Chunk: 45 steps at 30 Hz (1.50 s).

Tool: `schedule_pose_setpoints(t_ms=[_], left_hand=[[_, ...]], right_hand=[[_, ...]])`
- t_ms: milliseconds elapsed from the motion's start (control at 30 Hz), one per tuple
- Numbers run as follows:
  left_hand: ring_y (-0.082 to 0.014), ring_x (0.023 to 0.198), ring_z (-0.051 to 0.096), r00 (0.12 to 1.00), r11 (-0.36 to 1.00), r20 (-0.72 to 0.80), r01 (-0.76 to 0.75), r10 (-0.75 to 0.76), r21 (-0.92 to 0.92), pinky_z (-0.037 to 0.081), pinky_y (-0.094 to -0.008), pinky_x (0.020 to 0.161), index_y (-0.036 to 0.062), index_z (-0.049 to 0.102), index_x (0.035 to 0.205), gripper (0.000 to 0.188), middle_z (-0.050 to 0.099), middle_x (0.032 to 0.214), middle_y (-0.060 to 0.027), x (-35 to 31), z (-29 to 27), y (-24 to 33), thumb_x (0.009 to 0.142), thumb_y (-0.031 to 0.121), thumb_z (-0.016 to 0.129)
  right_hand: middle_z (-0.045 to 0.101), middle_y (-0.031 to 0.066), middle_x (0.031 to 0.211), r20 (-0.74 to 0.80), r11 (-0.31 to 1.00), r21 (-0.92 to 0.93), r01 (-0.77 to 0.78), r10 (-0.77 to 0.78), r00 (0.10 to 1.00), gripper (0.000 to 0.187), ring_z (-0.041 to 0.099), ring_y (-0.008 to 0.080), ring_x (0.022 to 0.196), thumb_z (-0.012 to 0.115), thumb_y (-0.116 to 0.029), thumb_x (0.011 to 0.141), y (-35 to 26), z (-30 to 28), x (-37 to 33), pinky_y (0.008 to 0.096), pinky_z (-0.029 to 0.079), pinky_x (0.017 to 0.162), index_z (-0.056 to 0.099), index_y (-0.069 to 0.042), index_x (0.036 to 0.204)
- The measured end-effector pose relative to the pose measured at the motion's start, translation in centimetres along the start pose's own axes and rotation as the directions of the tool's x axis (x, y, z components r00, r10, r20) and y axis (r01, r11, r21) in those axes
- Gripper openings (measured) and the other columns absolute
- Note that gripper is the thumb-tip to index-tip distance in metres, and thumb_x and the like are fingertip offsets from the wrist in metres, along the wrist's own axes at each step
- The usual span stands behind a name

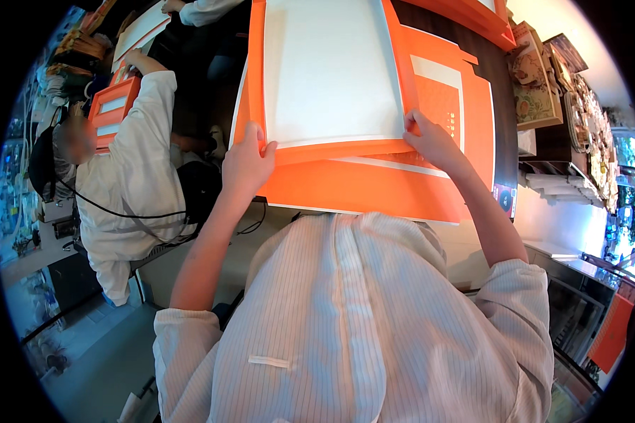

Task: The person assembles orange and white cardboard boxes by folding flaps and tucking tabs into slots. They handle multiple flat-packed box components, fold them into shape, and stack the finished boxes on the table.

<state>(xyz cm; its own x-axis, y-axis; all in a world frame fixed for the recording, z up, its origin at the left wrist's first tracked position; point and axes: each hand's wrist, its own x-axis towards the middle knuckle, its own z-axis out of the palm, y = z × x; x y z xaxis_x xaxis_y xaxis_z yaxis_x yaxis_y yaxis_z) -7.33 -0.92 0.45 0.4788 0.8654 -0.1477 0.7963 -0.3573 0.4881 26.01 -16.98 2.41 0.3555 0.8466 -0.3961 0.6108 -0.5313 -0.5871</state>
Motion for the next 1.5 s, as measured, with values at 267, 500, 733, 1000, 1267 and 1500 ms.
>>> schedule_pose_setpoints(t_ms=[267,500,733,1000,1267,1500], left_hand=[[-0.0262,0.083,0.064,0.738,0.812,-0.376,-0.398,0.560,0.428,0.048,-0.0390,0.081,0.0100,0.065,0.089,0.027,0.065,0.088,-0.0043,-1.1,0.4,1.1,0.086,0.032,0.079],[-0.0247,0.078,0.059,0.562,0.636,-0.311,-0.728,0.767,0.255,0.045,-0.0377,0.080,0.0073,0.068,0.090,0.017,0.061,0.084,-0.0031,-1.7,2.6,-2.1,0.081,0.017,0.078],[-0.0277,0.076,0.060,0.688,0.698,-0.143,-0.669,0.712,0.257,0.048,-0.0391,0.073,0.0070,0.065,0.087,0.011,0.057,0.078,-0.0071,-1.7,1.7,-1.2,0.082,0.010,0.074],[-0.0265,0.086,0.061,0.729,0.725,-0.056,-0.664,0.682,0.184,0.052,-0.0394,0.074,0.0078,0.062,0.095,0.008,0.060,0.090,-0.0064,-2.1,6.3,4.4,0.088,0.011,0.064],[-0.0237,0.083,0.063,0.769,0.780,-0.156,-0.625,0.620,0.023,0.054,-0.0383,0.071,0.0098,0.067,0.087,0.006,0.063,0.084,-0.0032,-2.2,12.4,13.0,0.087,0.016,0.070],[-0.0215,0.086,0.063,0.806,0.806,-0.033,-0.588,0.590,0.068,0.055,-0.0361,0.074,0.0146,0.074,0.100,0.014,0.064,0.089,-0.0006,-2.3,10.5,13.8,0.087,0.013,0.069]], right_hand=[[0.065,0.0094,0.086,-0.054,0.998,0.045,0.050,-0.047,0.997,0.015,0.063,0.0255,0.077,0.069,-0.014,0.091,1.5,-0.3,0.7,0.0400,0.051,0.073,0.057,-0.007,0.096],[0.064,0.0072,0.088,-0.081,0.999,0.049,-0.001,0.005,0.997,0.015,0.058,0.0211,0.076,0.072,-0.017,0.091,0.3,0.1,-0.1,0.0371,0.049,0.070,0.061,-0.007,0.094],[0.060,0.0069,0.110,-0.192,0.494,-0.703,0.511,-0.824,0.533,0.027,0.055,0.0290,0.105,0.074,-0.031,0.090,3.6,3.5,-2.5,0.0415,0.046,0.090,0.065,-0.009,0.101],[0.057,0.0052,0.086,-0.082,0.472,-0.659,0.586,-0.819,0.568,0.018,0.059,0.0242,0.084,0.068,-0.005,0.075,3.4,4.1,-0.9,0.0407,0.042,0.085,0.059,-0.008,0.090],[0.059,0.0055,0.097,0.169,0.334,-0.545,0.769,-0.855,0.490,0.015,0.057,0.0248,0.102,0.071,-0.011,0.081,2.0,0.2,-0.8,0.0429,0.042,0.100,0.062,-0.009,0.094],[0.059,0.0006,0.096,0.713,0.180,-0.388,0.904,-0.562,0.418,0.028,0.052,0.0222,0.105,0.083,-0.031,0.076,-2.2,-3.7,2.9,0.0366,0.040,0.102,0.066,-0.013,0.089]])
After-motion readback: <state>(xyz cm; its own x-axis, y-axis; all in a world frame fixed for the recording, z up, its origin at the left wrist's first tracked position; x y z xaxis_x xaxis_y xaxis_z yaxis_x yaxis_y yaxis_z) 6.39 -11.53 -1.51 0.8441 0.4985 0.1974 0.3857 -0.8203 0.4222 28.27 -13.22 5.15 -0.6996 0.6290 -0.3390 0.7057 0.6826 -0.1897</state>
